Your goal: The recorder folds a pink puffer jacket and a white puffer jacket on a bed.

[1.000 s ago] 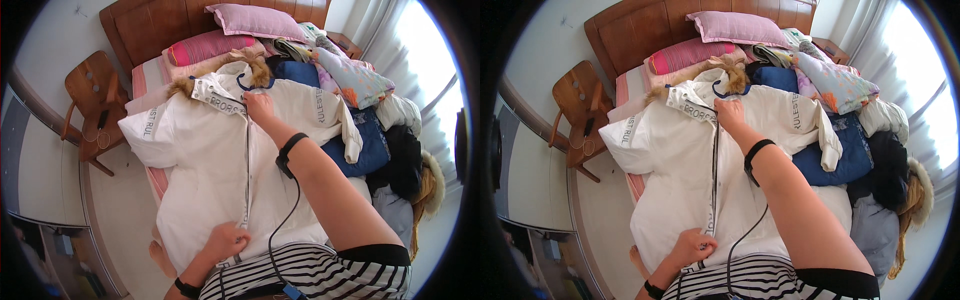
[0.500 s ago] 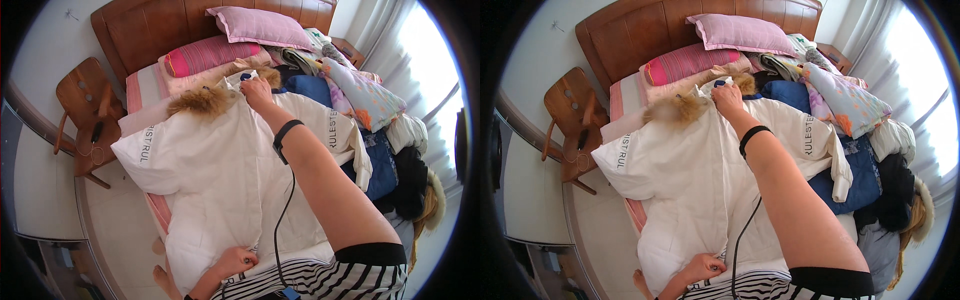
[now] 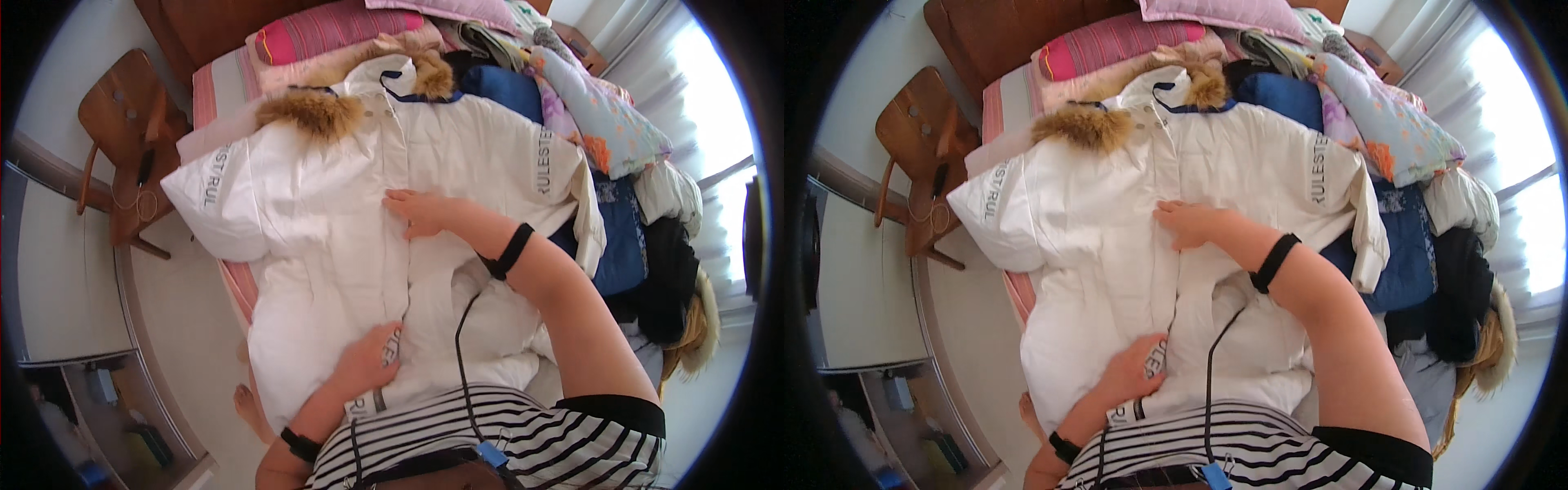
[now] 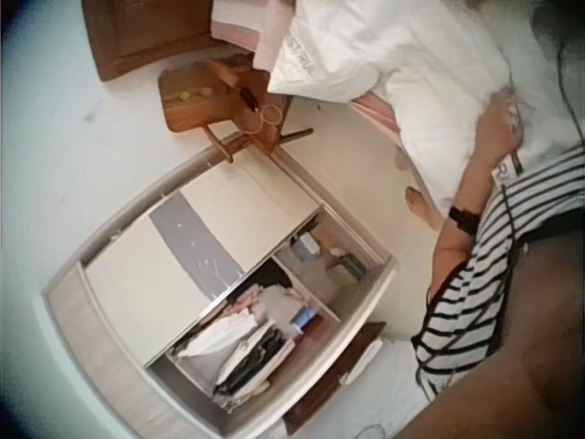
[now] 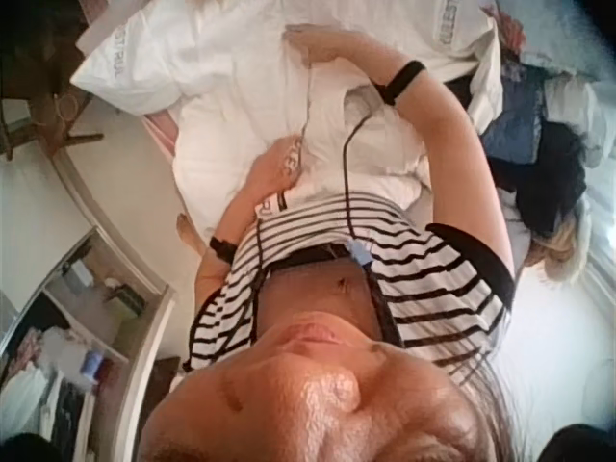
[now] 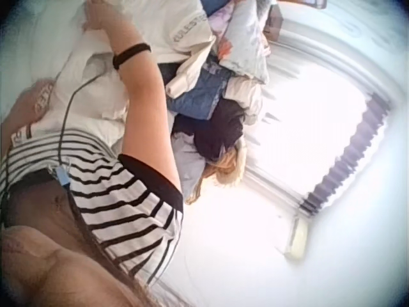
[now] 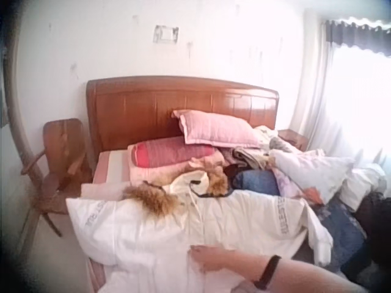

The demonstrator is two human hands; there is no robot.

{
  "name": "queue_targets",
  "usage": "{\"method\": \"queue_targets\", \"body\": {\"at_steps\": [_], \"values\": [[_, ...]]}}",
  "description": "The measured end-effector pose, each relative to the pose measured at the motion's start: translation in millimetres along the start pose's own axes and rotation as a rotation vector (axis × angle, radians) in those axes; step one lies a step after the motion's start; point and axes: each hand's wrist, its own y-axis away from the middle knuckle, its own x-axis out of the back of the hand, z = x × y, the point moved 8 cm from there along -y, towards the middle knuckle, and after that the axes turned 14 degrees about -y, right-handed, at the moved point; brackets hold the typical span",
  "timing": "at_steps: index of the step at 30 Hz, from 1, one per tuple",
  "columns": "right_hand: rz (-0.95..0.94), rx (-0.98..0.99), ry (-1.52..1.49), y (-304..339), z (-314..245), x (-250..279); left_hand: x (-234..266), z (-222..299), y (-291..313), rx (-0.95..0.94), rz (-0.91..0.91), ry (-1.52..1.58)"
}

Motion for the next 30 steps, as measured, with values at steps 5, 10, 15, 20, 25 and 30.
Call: {"method": "queue_targets", "body": {"at_steps": [5, 10, 15, 20, 25, 30], "values": [[-0.303, -0.323, -0.182, 16.6, -22.2, 41.4, 11.3, 12.9, 13.0, 0.072, -0.015, -0.1], [0.043, -0.255, -0.677, 85.4, -64.0, 128.4, 24.0, 20.7, 44.0, 0.15, -0.116, -0.098], [0.299, -0.185, -0.805, 175.6, -102.5, 207.8, 63.3, -6.2, 85.9, 0.292, 0.105, 0.051], [0.191, -0.418, -0.83, 258.6, -116.0, 192.3, 135.0, -49.1, 144.3, 0.44, 0.684, -0.408], [0.303, -0.702, -0.619, 292.4, -113.4, 68.3, 106.4, -111.4, 171.0, 0.661, 0.566, 0.023], [0.947, -0.703, -0.948, 311.1, -116.2, 41.8, 116.4, -86.8, 170.8, 0.709, 0.652, 0.546]]}}
